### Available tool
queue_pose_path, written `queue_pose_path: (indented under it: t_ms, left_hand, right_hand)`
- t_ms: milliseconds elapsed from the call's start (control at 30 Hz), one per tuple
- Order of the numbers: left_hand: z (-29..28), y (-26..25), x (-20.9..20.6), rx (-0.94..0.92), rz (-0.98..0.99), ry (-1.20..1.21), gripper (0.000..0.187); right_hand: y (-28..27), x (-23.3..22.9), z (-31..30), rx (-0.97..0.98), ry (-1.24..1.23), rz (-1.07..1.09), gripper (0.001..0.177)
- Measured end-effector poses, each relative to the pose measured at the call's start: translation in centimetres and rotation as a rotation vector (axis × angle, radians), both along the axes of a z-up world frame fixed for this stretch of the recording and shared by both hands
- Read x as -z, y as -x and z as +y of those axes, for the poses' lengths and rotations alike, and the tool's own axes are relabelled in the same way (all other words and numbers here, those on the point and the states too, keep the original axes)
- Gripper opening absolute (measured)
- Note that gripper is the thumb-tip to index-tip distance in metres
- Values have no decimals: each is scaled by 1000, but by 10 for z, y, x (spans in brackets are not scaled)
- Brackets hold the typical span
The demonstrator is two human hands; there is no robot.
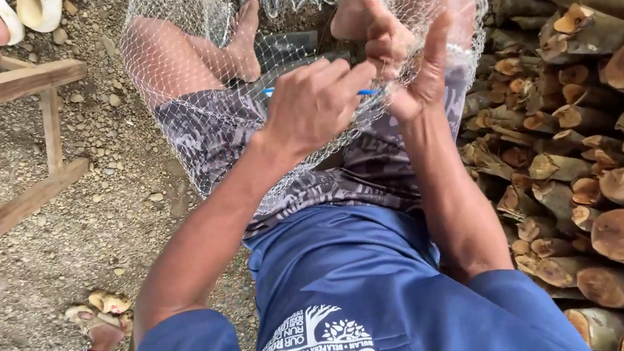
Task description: The person is repairing a white mesh fishing net using a blue plastic netting needle while sitting on a low wooden stool.
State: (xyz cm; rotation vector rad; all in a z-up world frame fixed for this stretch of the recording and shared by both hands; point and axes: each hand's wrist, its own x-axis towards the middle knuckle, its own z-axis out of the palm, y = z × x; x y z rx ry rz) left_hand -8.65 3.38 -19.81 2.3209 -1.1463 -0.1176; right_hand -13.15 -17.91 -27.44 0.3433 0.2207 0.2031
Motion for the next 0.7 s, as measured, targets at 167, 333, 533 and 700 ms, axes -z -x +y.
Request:
queue_pose_path:
  t_ms: [167, 333, 533, 700]
  left_hand:
    - [6, 16, -16, 77, -37, -82, 22]
    - [9, 9, -10, 86, 11, -1, 16]
    - [5, -14, -72, 63, 145, 75, 46]
    - [8, -25, -102, 9, 171, 119, 50]
  right_hand:
    - [7, -38, -5, -114, 700, 118, 18]
    - [28, -50, 5, 92, 868, 227, 29]
    - [37, -50, 13, 262, 941, 213, 24]
    - [35, -65, 18, 242, 1087, 158, 24]
